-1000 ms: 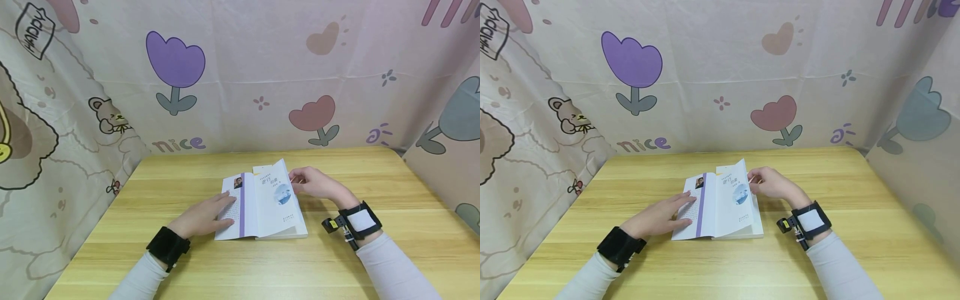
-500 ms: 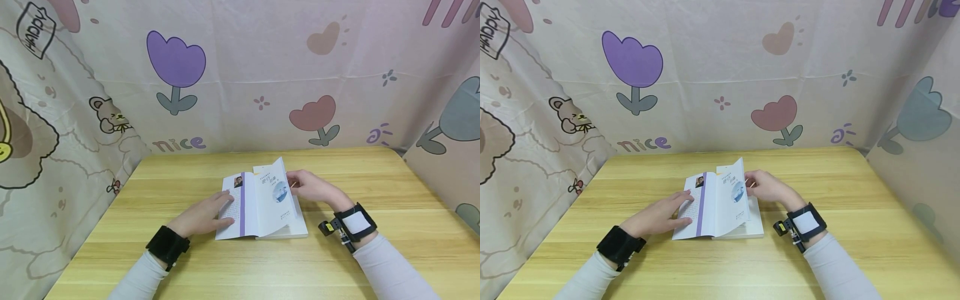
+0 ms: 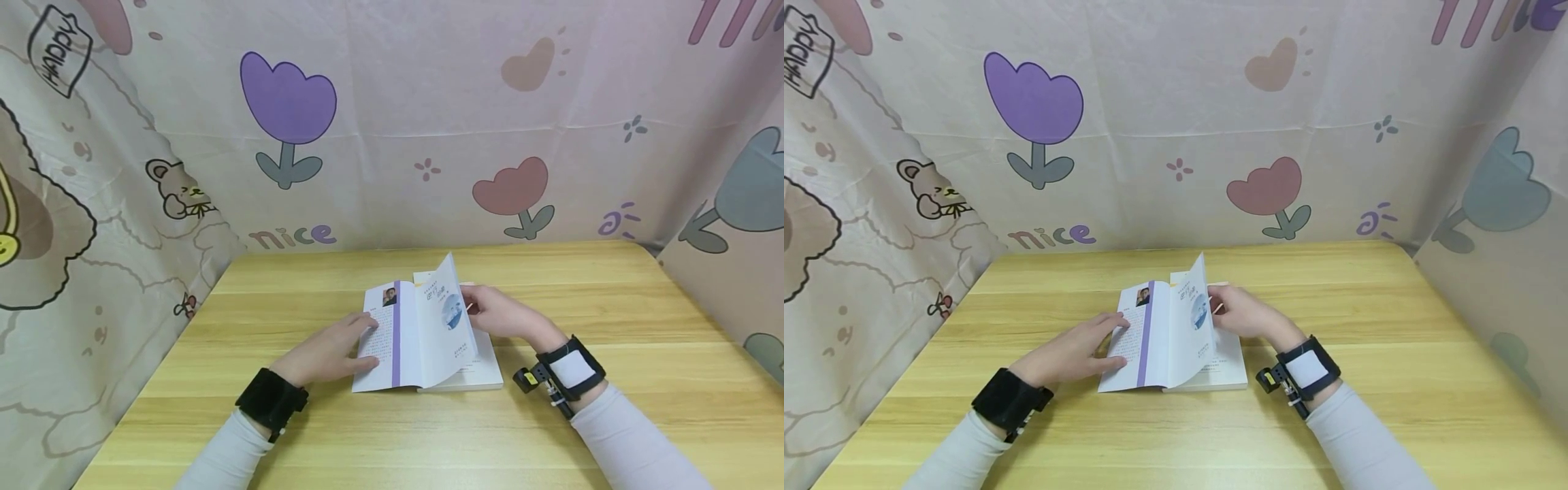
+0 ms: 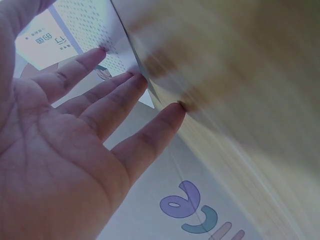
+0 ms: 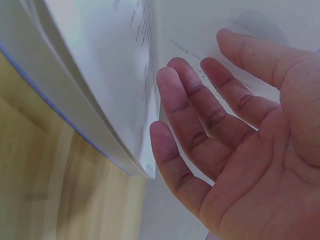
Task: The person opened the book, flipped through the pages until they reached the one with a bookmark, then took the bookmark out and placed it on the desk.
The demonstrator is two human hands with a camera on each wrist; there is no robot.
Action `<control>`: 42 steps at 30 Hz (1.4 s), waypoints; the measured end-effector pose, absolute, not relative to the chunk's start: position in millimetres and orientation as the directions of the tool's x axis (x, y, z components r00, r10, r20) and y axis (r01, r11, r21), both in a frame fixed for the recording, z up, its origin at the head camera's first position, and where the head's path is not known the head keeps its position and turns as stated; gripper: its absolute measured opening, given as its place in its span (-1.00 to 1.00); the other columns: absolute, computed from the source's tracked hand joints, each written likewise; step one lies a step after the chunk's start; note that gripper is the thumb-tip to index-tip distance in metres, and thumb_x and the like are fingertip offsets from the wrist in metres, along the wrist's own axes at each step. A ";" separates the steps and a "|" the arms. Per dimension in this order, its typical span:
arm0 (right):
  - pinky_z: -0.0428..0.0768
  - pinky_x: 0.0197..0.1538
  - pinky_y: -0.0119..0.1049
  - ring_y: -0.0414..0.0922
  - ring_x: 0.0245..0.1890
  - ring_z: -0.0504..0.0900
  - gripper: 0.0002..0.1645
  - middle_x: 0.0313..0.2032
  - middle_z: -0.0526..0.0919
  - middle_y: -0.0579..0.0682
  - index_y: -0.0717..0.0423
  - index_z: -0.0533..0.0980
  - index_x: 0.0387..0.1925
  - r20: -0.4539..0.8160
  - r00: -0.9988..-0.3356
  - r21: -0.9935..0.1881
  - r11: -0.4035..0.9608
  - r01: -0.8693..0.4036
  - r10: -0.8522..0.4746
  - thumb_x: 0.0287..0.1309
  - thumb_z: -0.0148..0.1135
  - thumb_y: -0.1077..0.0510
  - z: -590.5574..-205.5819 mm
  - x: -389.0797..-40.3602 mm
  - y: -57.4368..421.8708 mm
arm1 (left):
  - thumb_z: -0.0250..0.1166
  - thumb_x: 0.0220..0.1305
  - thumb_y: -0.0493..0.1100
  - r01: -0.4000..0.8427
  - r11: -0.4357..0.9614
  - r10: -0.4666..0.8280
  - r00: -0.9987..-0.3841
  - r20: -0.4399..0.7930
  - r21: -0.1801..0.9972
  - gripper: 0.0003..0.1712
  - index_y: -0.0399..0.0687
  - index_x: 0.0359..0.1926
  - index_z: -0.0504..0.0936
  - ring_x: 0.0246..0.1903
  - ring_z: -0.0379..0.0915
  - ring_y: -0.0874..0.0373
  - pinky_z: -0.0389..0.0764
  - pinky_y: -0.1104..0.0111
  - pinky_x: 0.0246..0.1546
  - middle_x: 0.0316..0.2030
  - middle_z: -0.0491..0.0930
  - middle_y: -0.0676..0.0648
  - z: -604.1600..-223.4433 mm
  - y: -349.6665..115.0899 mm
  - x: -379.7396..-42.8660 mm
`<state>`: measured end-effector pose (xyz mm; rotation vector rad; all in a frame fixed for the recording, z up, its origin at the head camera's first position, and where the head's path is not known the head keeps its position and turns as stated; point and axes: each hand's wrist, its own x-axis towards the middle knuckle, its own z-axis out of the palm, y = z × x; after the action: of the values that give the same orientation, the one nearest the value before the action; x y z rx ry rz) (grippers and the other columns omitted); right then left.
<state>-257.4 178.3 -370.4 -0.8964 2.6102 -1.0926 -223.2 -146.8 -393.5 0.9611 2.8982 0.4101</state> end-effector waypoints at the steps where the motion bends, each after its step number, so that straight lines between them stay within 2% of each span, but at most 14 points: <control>1: 0.58 -0.12 -0.28 -0.10 -0.22 0.59 -0.55 -0.11 0.63 0.02 0.27 0.46 0.15 0.070 -0.802 -0.699 0.545 -0.464 -0.593 0.19 0.15 0.38 -371.0 -257.1 177.5 | 0.27 0.21 0.21 0.576 0.772 0.592 -0.805 0.024 0.270 -0.23 -0.10 0.31 0.37 0.24 0.23 0.05 0.29 0.20 0.22 0.30 0.30 -0.15 -393.7 -147.0 -223.4; 12: 0.58 -0.11 -0.31 -0.14 -0.22 0.59 -0.51 -0.13 0.64 -0.05 0.24 0.46 0.16 0.092 -0.791 -0.661 0.557 -0.503 -0.605 0.17 0.18 0.37 -374.8 -255.6 172.0 | 0.26 0.20 0.25 0.552 0.789 0.572 -0.820 0.007 0.267 -0.19 -0.11 0.33 0.37 0.26 0.21 0.03 0.28 0.18 0.22 0.31 0.29 -0.15 -394.4 -147.7 -223.3; 23: 0.58 -0.12 -0.34 -0.16 -0.25 0.60 -0.47 -0.20 0.62 -0.09 0.21 0.43 0.21 0.064 -0.797 -0.678 0.560 -0.477 -0.601 0.18 0.22 0.33 -377.3 -254.0 166.4 | 0.26 0.20 0.26 0.544 0.792 0.566 -0.824 -0.001 0.279 -0.17 -0.12 0.34 0.35 0.27 0.19 0.00 0.27 0.15 0.23 0.33 0.26 -0.17 -395.1 -148.7 -223.3; 33: 0.59 -0.13 -0.32 -0.13 -0.22 0.61 -0.69 -0.22 0.61 -0.01 0.21 0.47 0.01 0.075 -0.757 -0.685 0.518 -0.512 -0.650 0.22 0.22 0.28 -376.0 -250.1 160.9 | 0.26 0.18 0.27 0.529 0.801 0.553 -0.833 -0.008 0.281 -0.16 -0.10 0.35 0.35 0.27 0.20 0.01 0.28 0.14 0.22 0.33 0.27 -0.16 -394.0 -148.8 -222.4; 42: 0.59 -0.14 -0.33 -0.17 -0.24 0.60 -0.65 -0.27 0.61 -0.11 0.14 0.47 0.03 0.092 -0.757 -0.664 0.527 -0.530 -0.646 0.22 0.26 0.20 -378.8 -249.3 157.6 | 0.28 0.18 0.26 0.530 0.797 0.554 -0.832 -0.003 0.291 -0.17 -0.09 0.34 0.36 0.26 0.21 0.02 0.30 0.14 0.21 0.32 0.28 -0.14 -392.7 -148.6 -221.8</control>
<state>-249.3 157.6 -378.8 -1.0097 2.5970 -1.0427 -221.8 -148.6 -392.7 0.8750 2.8939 0.4297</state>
